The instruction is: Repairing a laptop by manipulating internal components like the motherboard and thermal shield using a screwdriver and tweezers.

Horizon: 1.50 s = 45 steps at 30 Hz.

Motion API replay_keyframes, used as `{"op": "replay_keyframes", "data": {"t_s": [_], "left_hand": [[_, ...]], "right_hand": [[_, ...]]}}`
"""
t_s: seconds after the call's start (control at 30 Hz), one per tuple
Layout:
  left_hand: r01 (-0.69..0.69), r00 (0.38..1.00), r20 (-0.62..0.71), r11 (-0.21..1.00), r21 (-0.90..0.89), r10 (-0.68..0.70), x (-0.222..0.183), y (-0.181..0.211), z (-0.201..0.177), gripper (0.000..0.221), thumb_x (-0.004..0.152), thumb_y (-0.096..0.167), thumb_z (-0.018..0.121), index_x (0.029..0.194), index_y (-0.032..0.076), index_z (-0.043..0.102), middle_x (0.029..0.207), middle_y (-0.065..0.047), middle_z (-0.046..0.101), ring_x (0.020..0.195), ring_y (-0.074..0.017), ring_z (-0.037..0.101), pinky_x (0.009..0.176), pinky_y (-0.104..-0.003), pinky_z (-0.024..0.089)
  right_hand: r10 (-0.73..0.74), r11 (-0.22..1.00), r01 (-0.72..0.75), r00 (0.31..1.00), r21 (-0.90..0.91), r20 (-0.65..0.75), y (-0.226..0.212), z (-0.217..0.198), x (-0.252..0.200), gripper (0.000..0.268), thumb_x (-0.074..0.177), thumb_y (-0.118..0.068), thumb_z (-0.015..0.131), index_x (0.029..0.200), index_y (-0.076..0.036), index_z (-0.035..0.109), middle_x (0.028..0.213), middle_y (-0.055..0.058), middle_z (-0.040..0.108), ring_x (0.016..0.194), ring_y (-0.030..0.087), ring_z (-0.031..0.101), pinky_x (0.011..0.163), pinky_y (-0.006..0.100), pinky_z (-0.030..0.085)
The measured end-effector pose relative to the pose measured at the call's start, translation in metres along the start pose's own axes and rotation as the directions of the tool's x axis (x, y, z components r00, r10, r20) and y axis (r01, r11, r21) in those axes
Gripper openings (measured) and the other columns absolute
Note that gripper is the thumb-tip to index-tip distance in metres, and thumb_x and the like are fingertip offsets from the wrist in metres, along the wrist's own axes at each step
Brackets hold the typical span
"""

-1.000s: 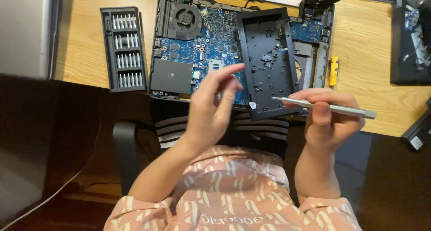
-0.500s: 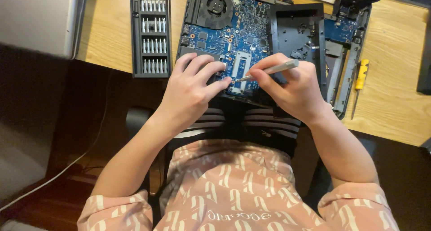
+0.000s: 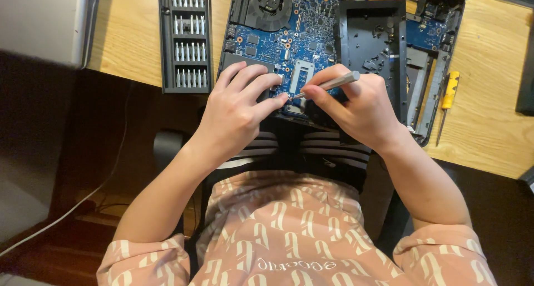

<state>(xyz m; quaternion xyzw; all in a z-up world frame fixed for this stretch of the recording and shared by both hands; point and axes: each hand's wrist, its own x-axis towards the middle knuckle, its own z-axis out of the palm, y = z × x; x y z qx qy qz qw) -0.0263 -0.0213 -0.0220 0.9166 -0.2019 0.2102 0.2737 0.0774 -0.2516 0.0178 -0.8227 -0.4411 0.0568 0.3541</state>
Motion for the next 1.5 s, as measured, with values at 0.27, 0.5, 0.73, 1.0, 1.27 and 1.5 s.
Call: {"op": "replay_keyframes", "data": {"t_s": [0.27,0.5,0.73,1.0,1.27,1.5], "left_hand": [[0.006,1.000,-0.001,1.000,-0.003,-0.006,-0.001,0.000,0.001,0.027,0.085,0.003,0.066,0.110,0.008,0.076,0.126,-0.010,0.066,0.125,-0.0314,0.058,0.112,-0.050,0.043],[0.038,0.999,-0.010,0.998,-0.053,-0.039,0.003,0.003,-0.004,0.030,0.079,0.000,0.071,0.108,0.007,0.074,0.124,-0.009,0.065,0.123,-0.0311,0.058,0.110,-0.049,0.043],[0.117,0.991,-0.037,0.958,-0.262,-0.131,0.018,0.005,0.008,0.032,0.083,0.015,0.083,0.111,0.009,0.069,0.113,-0.004,0.066,0.114,-0.0277,0.058,0.100,-0.044,0.042],[0.068,0.995,-0.051,0.961,-0.267,-0.084,0.019,-0.004,0.017,0.019,0.090,0.015,0.081,0.103,0.011,0.067,0.102,0.001,0.067,0.106,-0.0231,0.060,0.095,-0.040,0.042],[0.041,0.999,0.037,0.956,-0.292,-0.031,0.022,0.005,0.006,0.012,0.094,0.008,0.073,0.105,0.008,0.067,0.110,-0.004,0.063,0.108,-0.0286,0.054,0.093,-0.040,0.041],[0.092,0.995,0.068,0.952,-0.292,-0.076,0.018,-0.009,-0.005,0.010,0.100,0.008,0.069,0.108,0.003,0.066,0.111,-0.008,0.061,0.109,-0.0306,0.054,0.096,-0.042,0.042]], "right_hand": [[-0.130,0.991,0.130,0.991,-0.007,0.031,-0.011,-0.003,0.013,0.017,0.099,-0.016,0.080,0.102,-0.004,0.068,0.095,0.007,0.072,0.078,0.023,0.071,0.067,0.032,0.054],[-0.134,0.988,0.137,0.990,-0.070,0.051,-0.010,-0.007,0.022,0.032,0.092,-0.025,0.086,0.088,-0.003,0.063,0.077,0.007,0.063,0.063,0.022,0.061,0.057,0.033,0.048],[-0.185,0.956,0.196,0.980,-0.217,0.071,-0.017,-0.005,0.031,0.043,0.090,-0.036,0.087,0.080,-0.006,0.057,0.070,0.007,0.057,0.062,0.027,0.057,0.055,0.039,0.042],[-0.102,0.973,0.145,0.968,-0.180,0.229,-0.052,-0.046,0.049,0.035,0.089,-0.032,0.079,0.106,-0.006,0.061,0.076,0.007,0.061,0.066,0.028,0.063,0.057,0.039,0.048],[-0.165,0.894,0.325,0.879,-0.309,0.447,-0.074,-0.055,0.053,0.018,0.091,-0.017,0.068,0.096,-0.002,0.059,0.088,0.012,0.062,0.083,0.033,0.065,0.068,0.042,0.051],[-0.182,0.812,0.396,0.870,-0.430,0.458,-0.067,-0.043,0.055,0.013,0.089,-0.013,0.063,0.089,-0.002,0.058,0.087,0.013,0.058,0.088,0.032,0.064,0.076,0.041,0.052]]}}
